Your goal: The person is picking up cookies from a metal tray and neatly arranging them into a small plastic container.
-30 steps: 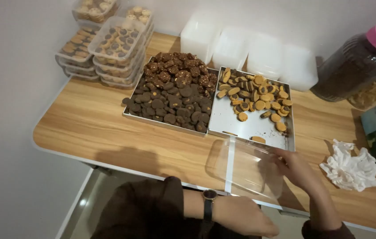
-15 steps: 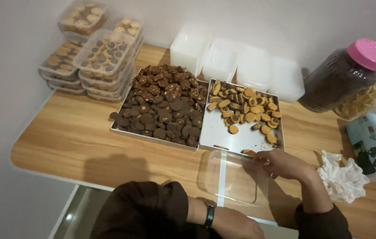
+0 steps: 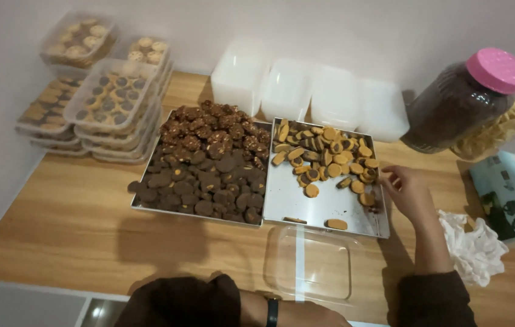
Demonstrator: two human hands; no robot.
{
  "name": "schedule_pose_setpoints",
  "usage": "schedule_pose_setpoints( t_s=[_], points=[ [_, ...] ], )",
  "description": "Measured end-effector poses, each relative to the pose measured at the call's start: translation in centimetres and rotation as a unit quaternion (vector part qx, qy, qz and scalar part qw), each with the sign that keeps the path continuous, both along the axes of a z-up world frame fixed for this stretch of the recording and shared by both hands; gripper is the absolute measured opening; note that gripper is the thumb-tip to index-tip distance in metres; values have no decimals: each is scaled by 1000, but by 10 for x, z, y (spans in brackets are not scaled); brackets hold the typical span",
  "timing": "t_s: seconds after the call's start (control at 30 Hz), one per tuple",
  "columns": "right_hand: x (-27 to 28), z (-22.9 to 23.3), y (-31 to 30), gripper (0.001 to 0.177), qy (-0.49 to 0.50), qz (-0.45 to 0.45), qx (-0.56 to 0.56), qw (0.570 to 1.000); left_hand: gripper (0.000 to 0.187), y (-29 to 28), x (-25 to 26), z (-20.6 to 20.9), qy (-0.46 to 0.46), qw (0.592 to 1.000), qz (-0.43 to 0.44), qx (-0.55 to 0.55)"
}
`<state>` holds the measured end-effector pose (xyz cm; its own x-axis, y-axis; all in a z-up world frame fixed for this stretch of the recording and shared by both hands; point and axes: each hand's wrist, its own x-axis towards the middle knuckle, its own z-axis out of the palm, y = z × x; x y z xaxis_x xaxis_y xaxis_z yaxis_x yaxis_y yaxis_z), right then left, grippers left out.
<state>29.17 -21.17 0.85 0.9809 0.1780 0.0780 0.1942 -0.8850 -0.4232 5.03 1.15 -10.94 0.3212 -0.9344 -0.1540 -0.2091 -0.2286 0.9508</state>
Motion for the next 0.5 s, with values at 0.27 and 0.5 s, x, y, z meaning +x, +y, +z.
schedule_pose_setpoints(
  t_s=[0.27,0.5],
  points=[
    [1,-4,-8,38,219,-18,-48,974,61,7,2,34,86,995,11,58],
    [6,-9,-18,33,204,-72,-32,976,70,-15,-14,-16,-22,997,67,33]
  ],
)
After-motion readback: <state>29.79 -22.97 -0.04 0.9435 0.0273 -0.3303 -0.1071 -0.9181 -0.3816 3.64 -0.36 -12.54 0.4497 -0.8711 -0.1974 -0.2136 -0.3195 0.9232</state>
